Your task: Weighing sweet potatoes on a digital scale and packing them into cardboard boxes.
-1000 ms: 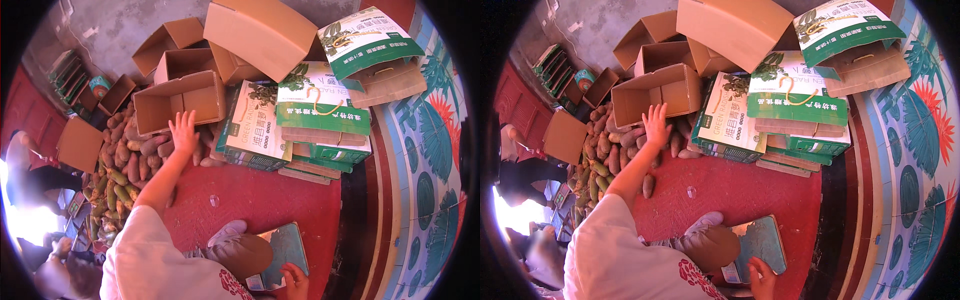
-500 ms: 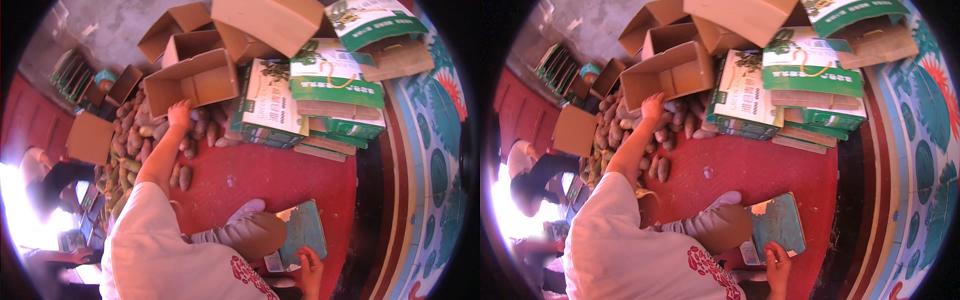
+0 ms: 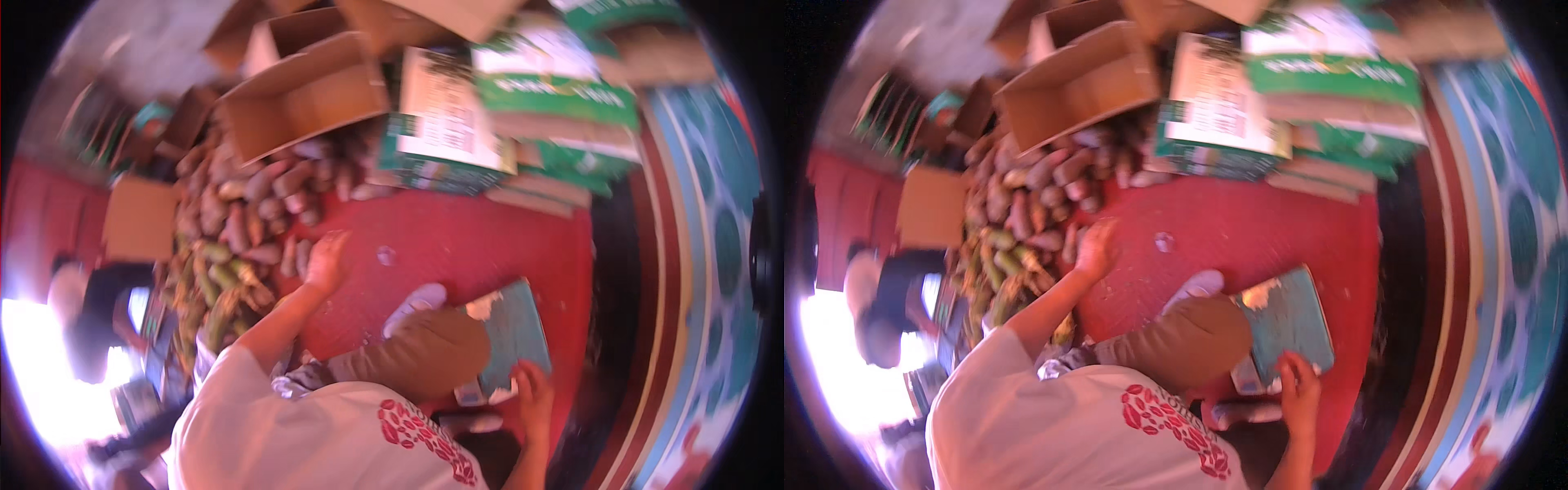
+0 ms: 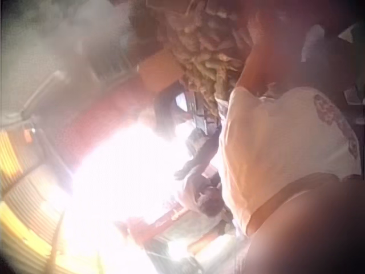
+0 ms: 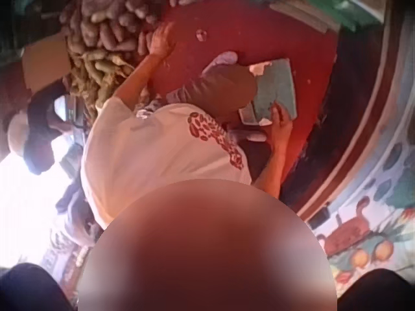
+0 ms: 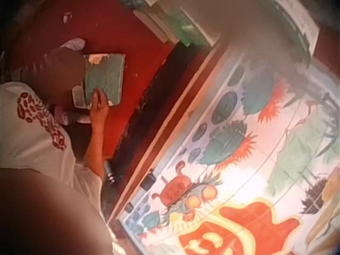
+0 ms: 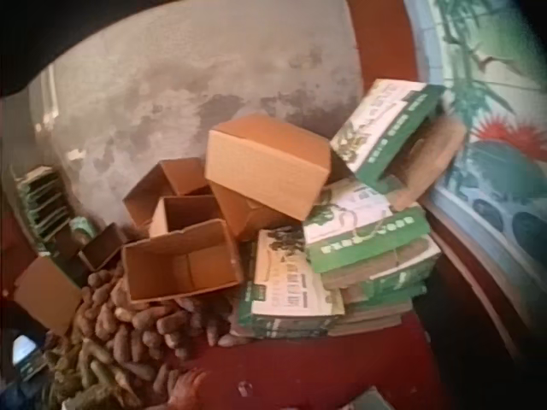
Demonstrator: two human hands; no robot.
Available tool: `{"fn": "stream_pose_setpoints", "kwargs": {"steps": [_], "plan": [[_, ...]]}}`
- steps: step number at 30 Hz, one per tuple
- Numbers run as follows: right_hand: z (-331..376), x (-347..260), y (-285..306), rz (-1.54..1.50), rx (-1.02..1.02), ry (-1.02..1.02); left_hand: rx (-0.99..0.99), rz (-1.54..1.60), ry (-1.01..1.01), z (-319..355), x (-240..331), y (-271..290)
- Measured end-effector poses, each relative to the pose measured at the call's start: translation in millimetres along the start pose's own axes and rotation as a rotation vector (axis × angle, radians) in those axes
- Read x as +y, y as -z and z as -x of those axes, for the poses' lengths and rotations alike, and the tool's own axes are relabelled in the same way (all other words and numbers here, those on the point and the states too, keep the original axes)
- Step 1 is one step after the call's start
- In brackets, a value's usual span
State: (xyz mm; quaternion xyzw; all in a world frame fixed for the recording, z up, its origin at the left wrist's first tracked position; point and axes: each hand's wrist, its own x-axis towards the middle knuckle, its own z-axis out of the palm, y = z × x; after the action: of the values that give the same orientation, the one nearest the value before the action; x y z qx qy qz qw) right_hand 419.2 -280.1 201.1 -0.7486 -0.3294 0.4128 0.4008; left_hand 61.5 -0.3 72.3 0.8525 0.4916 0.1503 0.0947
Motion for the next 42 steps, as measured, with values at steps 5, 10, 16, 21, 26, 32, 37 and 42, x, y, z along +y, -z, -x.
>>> {"fn": "stream_pose_setpoints", "kwargs": {"steps": [5,10,16,21,26,32,37,42], "plan": [[1,43,5,0.110,0.096,-0.036,0.067,0.163,-0.104,-29,30,11],[30,105,-25,0.323,-0.058,-0.180,0.052,0.538,-0.172,-61,119,71],[49,194,-129,0.701,-0.868,-0.146,0.059,0.488,-0.449,-62,180,112],[86,250,-196,0.109,-1.001,-0.028,0.018,0.401,-0.687,-61,195,105],[114,250,-227,-0.228,-1.203,-0.666,-0.060,0.372,-0.690,-60,195,95],[163,268,-232,-0.375,-1.133,-0.817,-0.060,0.324,-0.766,-64,188,77],[204,261,-223,-0.432,-1.026,-0.881,-0.200,0.425,-0.669,-65,192,79],[219,251,-213,-0.453,-0.919,-0.896,-0.223,0.379,-0.711,-68,199,78]]}}
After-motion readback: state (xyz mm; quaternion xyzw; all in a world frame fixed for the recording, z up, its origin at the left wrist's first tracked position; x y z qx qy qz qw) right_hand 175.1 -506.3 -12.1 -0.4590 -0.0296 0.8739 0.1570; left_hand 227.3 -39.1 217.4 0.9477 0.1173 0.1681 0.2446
